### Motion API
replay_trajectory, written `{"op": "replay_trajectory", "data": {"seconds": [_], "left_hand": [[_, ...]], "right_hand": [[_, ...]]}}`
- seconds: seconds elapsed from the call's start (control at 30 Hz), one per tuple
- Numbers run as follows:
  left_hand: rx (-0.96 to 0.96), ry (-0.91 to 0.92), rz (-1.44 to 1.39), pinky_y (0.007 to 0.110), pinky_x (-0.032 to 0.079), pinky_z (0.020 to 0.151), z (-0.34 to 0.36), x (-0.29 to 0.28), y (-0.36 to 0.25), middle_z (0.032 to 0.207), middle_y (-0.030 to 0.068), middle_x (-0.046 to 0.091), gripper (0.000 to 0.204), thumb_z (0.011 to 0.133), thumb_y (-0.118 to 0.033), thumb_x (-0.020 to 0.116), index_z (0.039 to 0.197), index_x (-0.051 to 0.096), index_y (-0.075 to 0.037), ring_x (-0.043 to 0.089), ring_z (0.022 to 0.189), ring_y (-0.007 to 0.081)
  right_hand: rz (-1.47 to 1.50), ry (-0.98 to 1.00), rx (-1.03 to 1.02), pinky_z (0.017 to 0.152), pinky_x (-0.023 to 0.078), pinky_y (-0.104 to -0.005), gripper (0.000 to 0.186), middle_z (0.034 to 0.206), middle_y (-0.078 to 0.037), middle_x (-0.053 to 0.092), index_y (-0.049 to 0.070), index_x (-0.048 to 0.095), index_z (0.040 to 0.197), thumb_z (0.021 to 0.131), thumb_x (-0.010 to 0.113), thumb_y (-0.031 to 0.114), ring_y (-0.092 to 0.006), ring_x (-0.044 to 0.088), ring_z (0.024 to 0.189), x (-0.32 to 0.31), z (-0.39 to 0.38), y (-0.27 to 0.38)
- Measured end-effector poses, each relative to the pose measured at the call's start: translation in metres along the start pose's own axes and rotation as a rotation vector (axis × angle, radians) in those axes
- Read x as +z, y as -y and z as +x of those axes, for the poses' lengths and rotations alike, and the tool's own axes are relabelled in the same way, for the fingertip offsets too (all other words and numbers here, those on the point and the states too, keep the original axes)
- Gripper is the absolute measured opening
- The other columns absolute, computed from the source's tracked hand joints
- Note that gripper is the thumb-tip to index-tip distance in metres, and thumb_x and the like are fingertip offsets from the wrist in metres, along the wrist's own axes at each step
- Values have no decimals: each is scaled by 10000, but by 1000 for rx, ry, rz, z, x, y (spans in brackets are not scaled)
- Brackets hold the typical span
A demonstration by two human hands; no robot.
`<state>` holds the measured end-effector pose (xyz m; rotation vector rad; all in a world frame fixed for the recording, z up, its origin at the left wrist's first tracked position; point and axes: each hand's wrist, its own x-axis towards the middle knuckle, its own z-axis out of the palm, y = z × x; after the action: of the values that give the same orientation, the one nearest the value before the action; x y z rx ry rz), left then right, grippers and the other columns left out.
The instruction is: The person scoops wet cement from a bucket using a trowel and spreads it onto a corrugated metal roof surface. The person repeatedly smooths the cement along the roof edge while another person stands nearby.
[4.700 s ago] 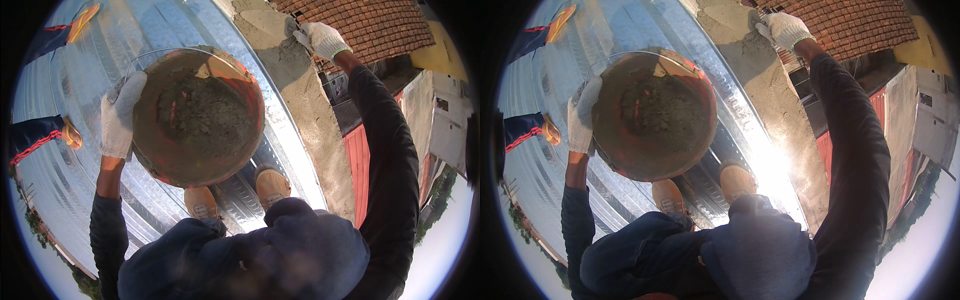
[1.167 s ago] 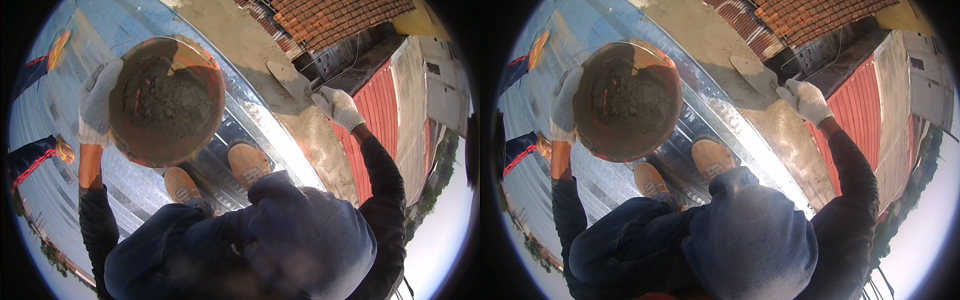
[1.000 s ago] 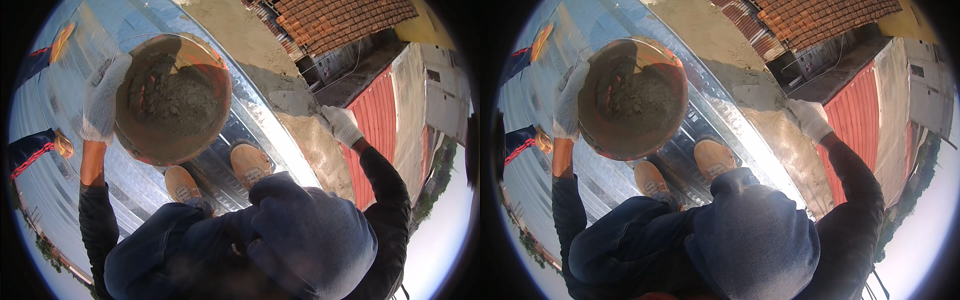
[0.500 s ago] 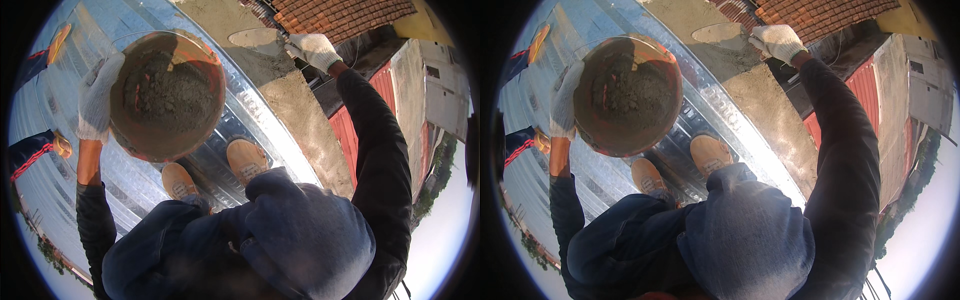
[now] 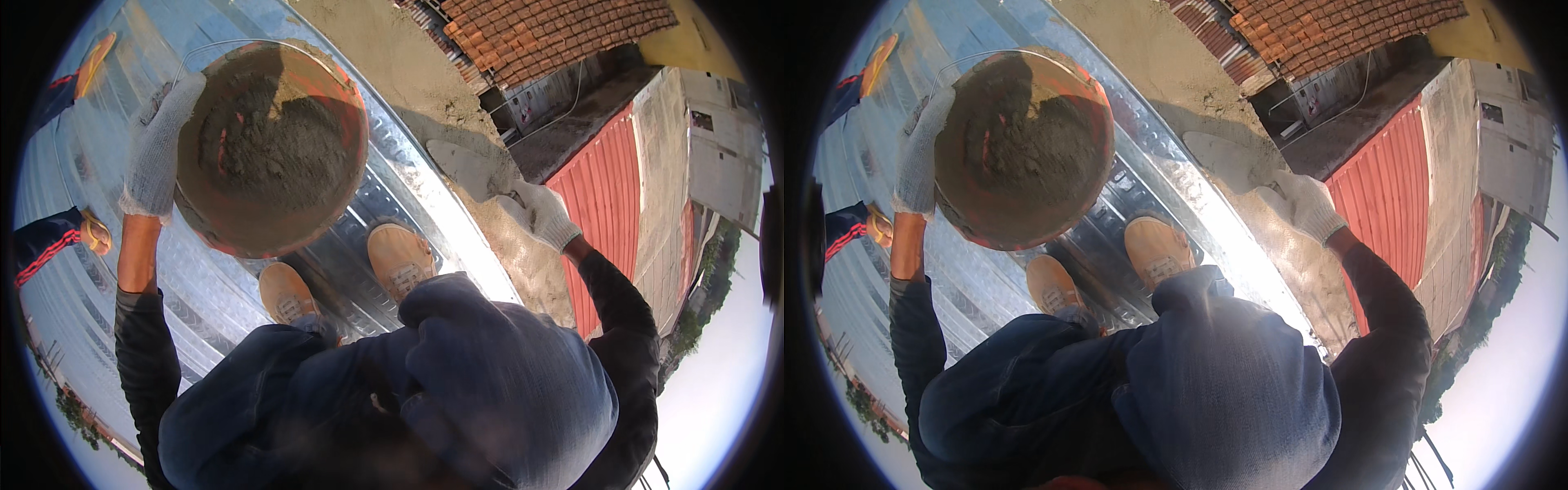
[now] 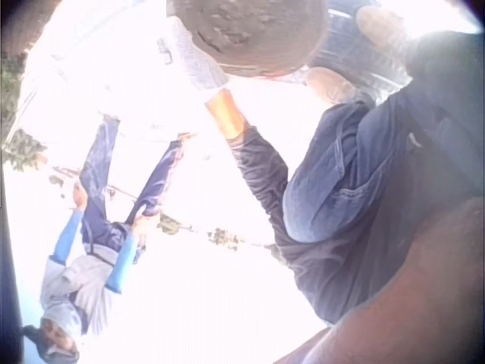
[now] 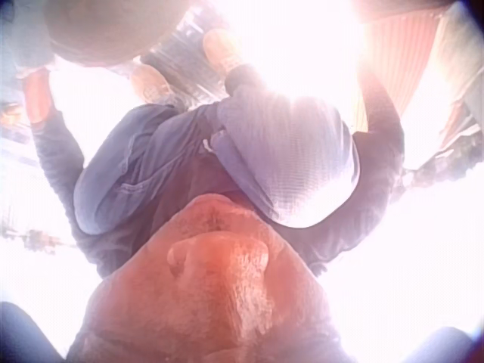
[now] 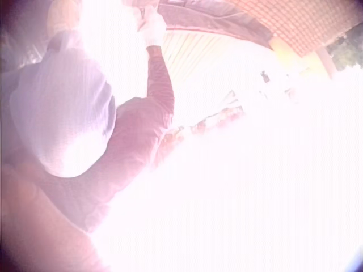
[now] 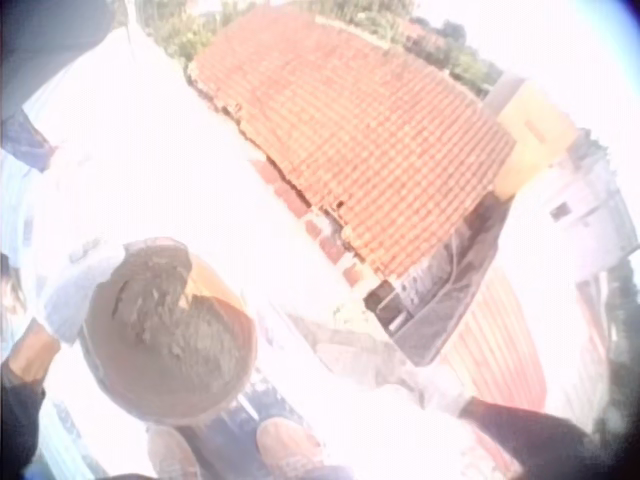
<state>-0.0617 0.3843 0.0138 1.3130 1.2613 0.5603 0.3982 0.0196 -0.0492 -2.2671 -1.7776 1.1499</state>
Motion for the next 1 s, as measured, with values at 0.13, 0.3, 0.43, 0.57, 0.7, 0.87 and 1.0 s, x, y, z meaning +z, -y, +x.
{"op": "replay_trajectory", "data": {"seconds": [0.13,0.3,0.43,0.57,0.7,0.87,1.0], "left_hand": [[41,15,12,300,554,1043,8,-1,5,1335,73,724,398,1110,-247,648,1423,688,-5,694,1192,160],[12,7,18,285,555,995,-3,10,-10,1266,50,744,373,1092,-258,686,1367,726,-10,699,1121,137],[54,-9,20,251,553,880,-8,22,-13,1127,31,748,393,1046,-322,764,1282,764,-8,679,990,101],[79,-20,40,256,555,878,-9,19,-5,1122,31,750,393,1042,-321,772,1284,765,-11,680,983,100],[59,-24,43,257,558,880,-9,19,-8,1133,36,752,406,1041,-323,773,1295,762,-7,681,996,102],[84,-12,92,257,557,891,-5,18,-9,1151,35,751,409,1048,-321,758,1310,760,-7,683,1011,104],[94,-19,150,262,549,916,-13,27,-15,1163,29,748,387,1070,-305,721,1313,763,-7,679,1032,106]], "right_hand": [[-111,-299,124,761,590,-468,371,1062,-195,733,76,620,1281,1066,665,375,-409,751,879,22,-10,15],[118,-668,2,753,601,-455,379,1068,-176,736,97,592,1348,1051,727,291,-381,757,906,28,18,71],[-6,-402,132,762,596,-517,396,1107,-209,754,121,564,1357,1071,677,371,-433,760,953,56,40,55],[-10,-397,182,775,595,-529,406,1045,-205,765,113,566,1351,1073,660,393,-440,758,932,63,40,56],[80,-671,124,762,592,-545,394,1007,-218,761,101,571,1300,1059,678,393,-448,759,895,63,43,73],[-36,-422,251,758,597,-547,397,993,-219,763,97,571,1292,1055,685,394,-442,765,897,77,56,53],[1,-583,215,745,601,-541,408,960,-217,762,91,573,1295,1063,666,413,-439,767,883,68,51,73]]}}
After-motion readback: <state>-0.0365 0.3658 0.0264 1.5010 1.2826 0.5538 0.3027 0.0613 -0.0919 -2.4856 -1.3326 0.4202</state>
